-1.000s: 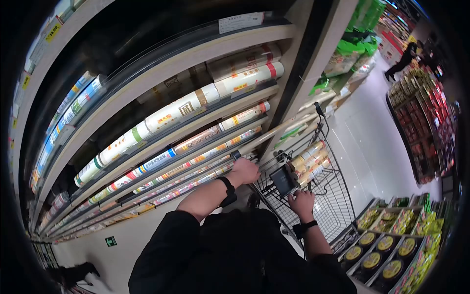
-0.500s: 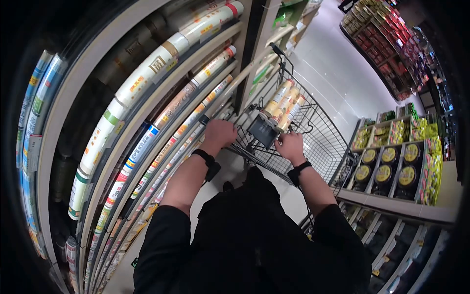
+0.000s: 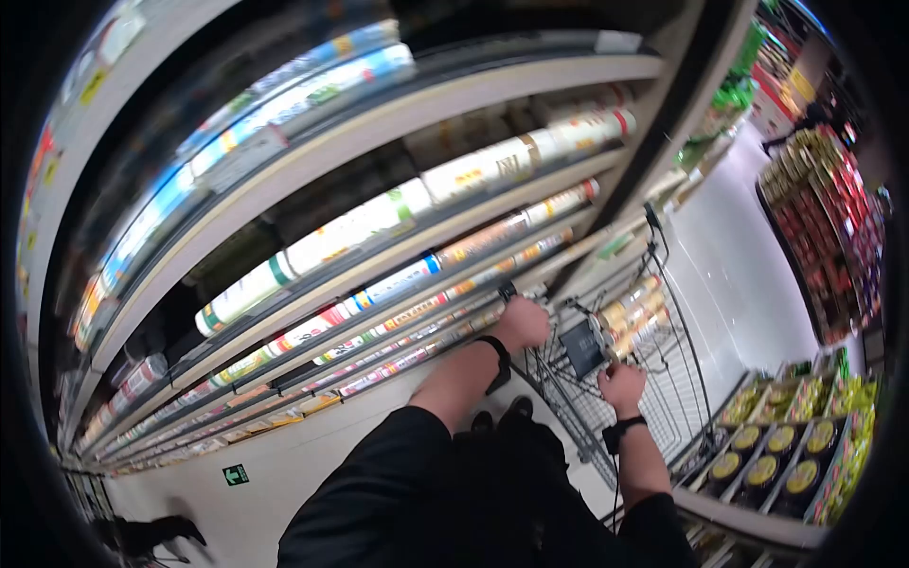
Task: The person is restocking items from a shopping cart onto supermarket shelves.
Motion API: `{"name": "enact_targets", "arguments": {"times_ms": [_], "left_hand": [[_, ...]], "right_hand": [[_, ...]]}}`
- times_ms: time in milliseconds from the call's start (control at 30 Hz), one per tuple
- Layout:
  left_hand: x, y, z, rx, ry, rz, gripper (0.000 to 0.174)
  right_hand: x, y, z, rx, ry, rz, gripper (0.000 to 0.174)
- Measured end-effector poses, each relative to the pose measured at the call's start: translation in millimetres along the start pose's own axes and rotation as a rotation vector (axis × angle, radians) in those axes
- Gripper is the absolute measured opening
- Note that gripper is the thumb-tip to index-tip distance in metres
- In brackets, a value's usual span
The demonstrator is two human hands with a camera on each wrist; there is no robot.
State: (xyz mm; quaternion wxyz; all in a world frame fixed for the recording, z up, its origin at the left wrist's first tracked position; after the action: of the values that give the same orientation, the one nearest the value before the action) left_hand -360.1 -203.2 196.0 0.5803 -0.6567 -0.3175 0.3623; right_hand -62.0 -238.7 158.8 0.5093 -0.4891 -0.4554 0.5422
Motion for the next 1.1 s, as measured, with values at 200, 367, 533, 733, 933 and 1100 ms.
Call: {"name": "enact_targets", "arguments": {"times_ms": [200,367,533,733,933,1100], "left_hand": [[-12.1,14.5,-5.6,-0.028,0.012,-0.079,0.037],[-23.7,18.0,-5.4,-0.029,-0.069,0.059,0.031],[-34.0,15.8,-19.6,-0.198,-0.18,0.082,0.029],[-47.7,-12.3,-14.9,-0.164,-0.123,0.149,0.034],[-64.4,-17.1,18.1,-0.036,-0.049,-0.089,0.03],[-67.9,-20.4,19.8,-0.035,-0.089,-0.074,0.03]], "right_hand": [[-17.1,5.4,6.1,0.017,-0.033,-0.029,0.027],[-27.8,8.1,12.4,0.029,-0.041,-0.032,0.026],[-54.2,15.4,3.8,0.04,-0.047,-0.088,0.023],[-66.5,4.7,26.1,0.096,-0.031,-0.094,0.024],[-48.3,-9.6,61.0,0.135,-0.068,-0.092,0.02],[-45.6,-15.5,65.8,0.159,-0.09,-0.104,0.019]]}}
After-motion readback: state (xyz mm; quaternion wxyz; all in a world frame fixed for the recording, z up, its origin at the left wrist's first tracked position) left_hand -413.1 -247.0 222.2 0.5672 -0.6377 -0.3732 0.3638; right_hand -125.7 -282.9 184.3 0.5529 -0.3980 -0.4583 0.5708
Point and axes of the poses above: each hand's wrist, its own x-axis towards the middle knuckle, its own y-axis out of the palm, z = x × y, the point moved 3 cm from there along x, towards the middle knuckle, and after that the axes turned 11 degrees about y, right-handed, at the moved point
